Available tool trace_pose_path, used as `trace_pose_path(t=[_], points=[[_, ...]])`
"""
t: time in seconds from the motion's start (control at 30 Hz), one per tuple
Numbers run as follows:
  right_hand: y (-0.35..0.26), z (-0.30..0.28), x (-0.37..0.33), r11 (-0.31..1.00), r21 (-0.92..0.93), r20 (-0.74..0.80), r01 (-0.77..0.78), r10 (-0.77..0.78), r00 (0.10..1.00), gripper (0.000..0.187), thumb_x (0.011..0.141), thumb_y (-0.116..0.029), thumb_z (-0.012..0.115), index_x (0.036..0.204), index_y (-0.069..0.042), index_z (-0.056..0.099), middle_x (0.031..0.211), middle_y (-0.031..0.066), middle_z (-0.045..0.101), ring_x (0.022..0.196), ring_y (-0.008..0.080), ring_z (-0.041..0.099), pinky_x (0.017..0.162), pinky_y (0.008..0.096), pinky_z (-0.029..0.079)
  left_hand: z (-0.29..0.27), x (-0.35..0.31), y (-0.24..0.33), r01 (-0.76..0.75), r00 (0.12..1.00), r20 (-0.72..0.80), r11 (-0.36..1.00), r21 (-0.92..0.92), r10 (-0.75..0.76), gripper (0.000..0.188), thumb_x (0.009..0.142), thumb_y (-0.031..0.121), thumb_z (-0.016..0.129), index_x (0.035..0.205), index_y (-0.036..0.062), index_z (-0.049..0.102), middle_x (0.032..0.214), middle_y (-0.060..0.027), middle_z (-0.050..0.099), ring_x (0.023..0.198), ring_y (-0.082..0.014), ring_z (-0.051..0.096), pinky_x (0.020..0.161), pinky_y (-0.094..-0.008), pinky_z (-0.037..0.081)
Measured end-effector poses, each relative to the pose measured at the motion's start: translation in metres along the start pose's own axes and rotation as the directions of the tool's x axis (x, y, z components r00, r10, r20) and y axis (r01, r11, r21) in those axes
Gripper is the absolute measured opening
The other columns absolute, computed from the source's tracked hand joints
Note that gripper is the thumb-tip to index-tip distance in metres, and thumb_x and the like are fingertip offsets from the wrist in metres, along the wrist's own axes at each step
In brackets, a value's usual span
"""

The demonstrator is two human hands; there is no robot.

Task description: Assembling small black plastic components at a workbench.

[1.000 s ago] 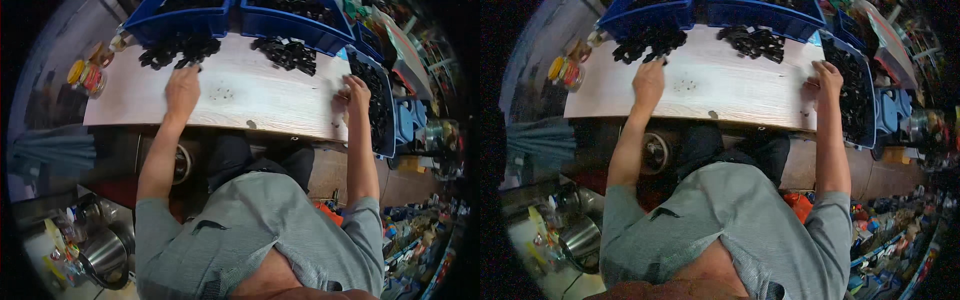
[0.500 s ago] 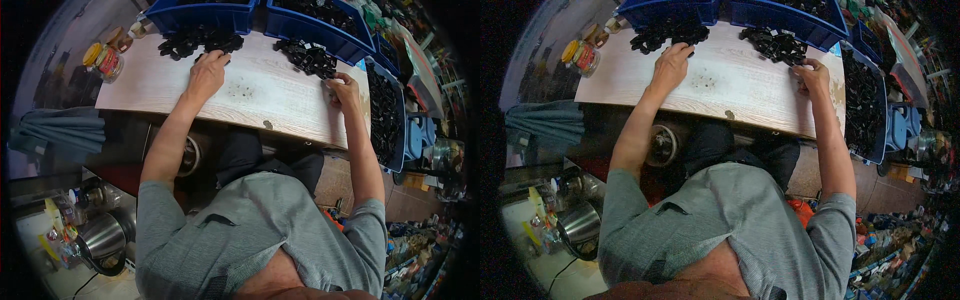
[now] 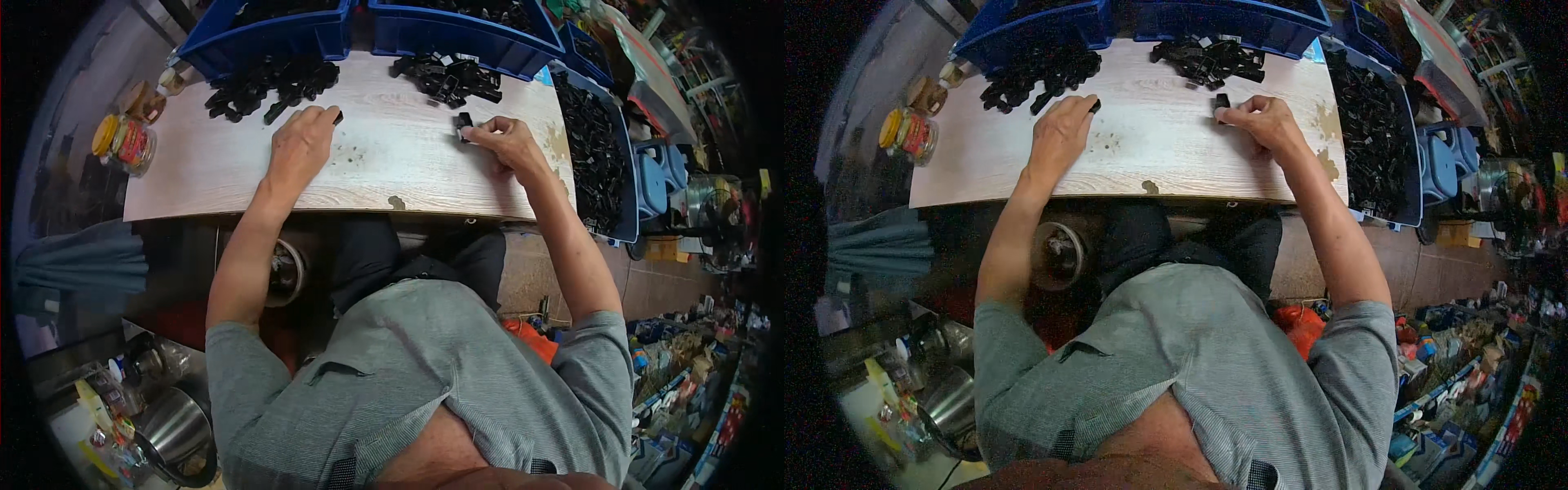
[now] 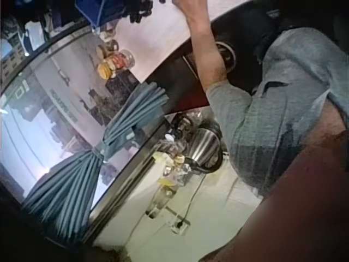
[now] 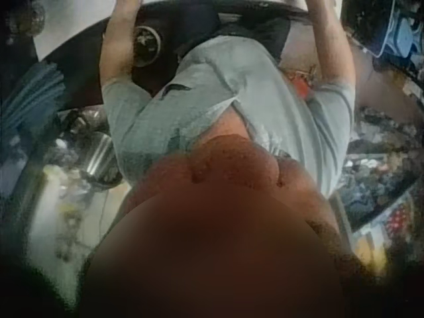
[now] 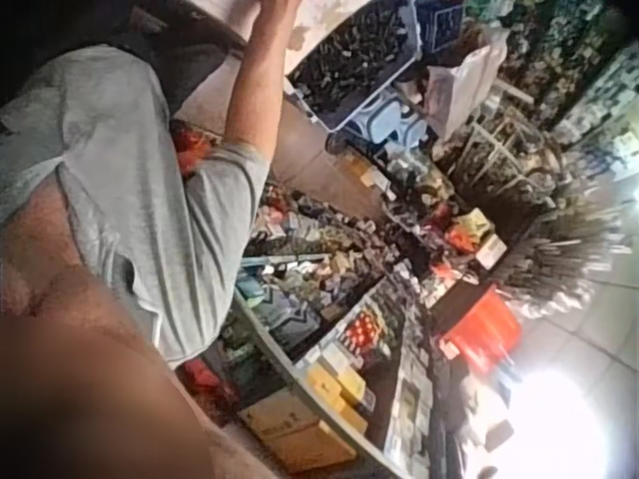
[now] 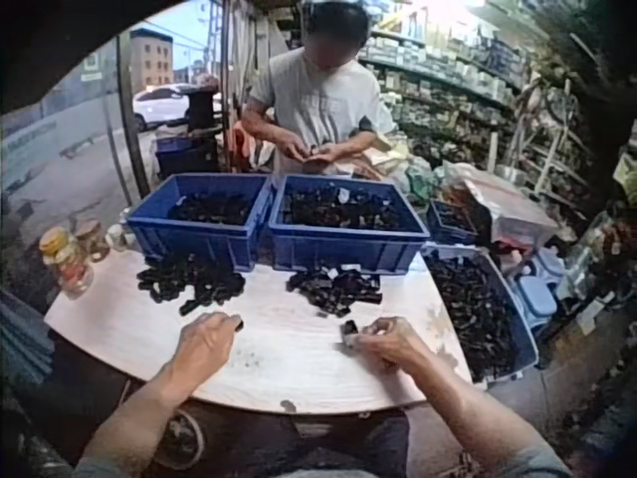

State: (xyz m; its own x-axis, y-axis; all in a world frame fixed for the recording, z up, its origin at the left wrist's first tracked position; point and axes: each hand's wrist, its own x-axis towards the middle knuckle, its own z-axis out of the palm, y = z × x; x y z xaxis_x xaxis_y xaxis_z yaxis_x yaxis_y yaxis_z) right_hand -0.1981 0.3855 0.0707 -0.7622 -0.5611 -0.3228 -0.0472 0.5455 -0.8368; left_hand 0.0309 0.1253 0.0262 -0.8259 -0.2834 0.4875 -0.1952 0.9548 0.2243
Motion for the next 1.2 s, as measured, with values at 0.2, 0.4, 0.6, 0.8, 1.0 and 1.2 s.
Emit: trace_pose_path(t=[0.2,0.4,0.6,0.8,1.0,1.2], points=[[0.011,-0.006,-0.003,0.975,0.146,0.037,0.17,-0.177,0.983,0.03,0.078,-0.022,0.082,0.099,-0.007,0.068,0.061,-0.0009,0.057,0.047,0.009,0.052,0.041,0.0253,0.042,0.01,-0.007,0.027,0.046,0.997,-0.057,0.991,-0.129,-0.054,0.027,0.092,0.007,0.067,0.119,0.003,0.07,0.103,-0.016,0.073,0.089,-0.0303,0.071,0.079,-0.0365,0.058],[0.01,0.01,0.006,0.994,0.094,0.048,0.059,-0.064,0.997,0.021,0.08,-0.016,0.081,0.091,-0.003,0.068,0.065,0.0039,0.063,0.045,0.0108,0.052,0.037,0.0283,0.037,0.041,0.01,0.096,0.204,0.936,-0.057,0.666,-0.718,-0.348,0.026,0.093,0.011,0.065,0.116,0.0002,0.068,0.104,-0.0205,0.073,0.086,-0.0319,0.073,0.077,-0.0385,0.057],[0.0,0.047,-0.008,0.998,0.068,0.079,-0.009,0.003,0.997,0.026,0.088,-0.03,0.077,0.089,-0.005,0.071,0.062,0.0009,0.058,0.043,0.0119,0.054,0.039,0.0272,0.043,0.07,0.028,0.118,0.184,0.947,-0.042,0.644,-0.742,-0.319,0.031,0.096,0.014,0.066,0.123,-0.0013,0.066,0.11,-0.0174,0.074,0.092,-0.0222,0.073,0.08,-0.0339,0.058],[0.001,0.041,-0.013,0.967,0.246,0.215,-0.06,0.006,0.977,0.023,0.086,-0.02,0.079,0.1,-0.006,0.069,0.066,0.0026,0.061,0.044,0.0108,0.052,0.04,0.0271,0.044,0.052,0.024,0.119,0.184,0.94,-0.068,0.665,-0.724,-0.334,0.026,0.091,0.01,0.062,0.114,-0.0021,0.067,0.105,-0.0228,0.07,0.094,-0.0397,0.069,0.08,-0.0435,0.055],[0.001,0.041,0.0,0.968,0.208,0.169,0.141,-0.178,0.97,0.043,0.081,-0.008,0.077,0.121,-0.007,0.064,0.07,0.0022,0.063,0.048,0.0106,0.054,0.041,0.0271,0.045,0.052,0.023,0.116,0.05,0.985,-0.122,0.883,-0.466,-0.121,0.023,0.092,0.008,0.065,0.114,0.0017,0.071,0.101,-0.0161,0.072,0.085,-0.0321,0.072,0.075,-0.0403,0.058],[0.009,0.041,0.013,0.972,0.188,0.178,0.145,-0.179,0.968,0.027,0.083,-0.005,0.075,0.107,-0.009,0.064,0.061,0.0009,0.06,0.04,0.0102,0.051,0.035,0.0262,0.039,0.054,0.034,0.112,-0.098,0.991,-0.121,0.89,-0.445,0.049,0.019,0.09,0.004,0.066,0.107,0.0033,0.074,0.094,-0.0135,0.07,0.082,-0.0327,0.071,0.071,-0.0397,0.057]])
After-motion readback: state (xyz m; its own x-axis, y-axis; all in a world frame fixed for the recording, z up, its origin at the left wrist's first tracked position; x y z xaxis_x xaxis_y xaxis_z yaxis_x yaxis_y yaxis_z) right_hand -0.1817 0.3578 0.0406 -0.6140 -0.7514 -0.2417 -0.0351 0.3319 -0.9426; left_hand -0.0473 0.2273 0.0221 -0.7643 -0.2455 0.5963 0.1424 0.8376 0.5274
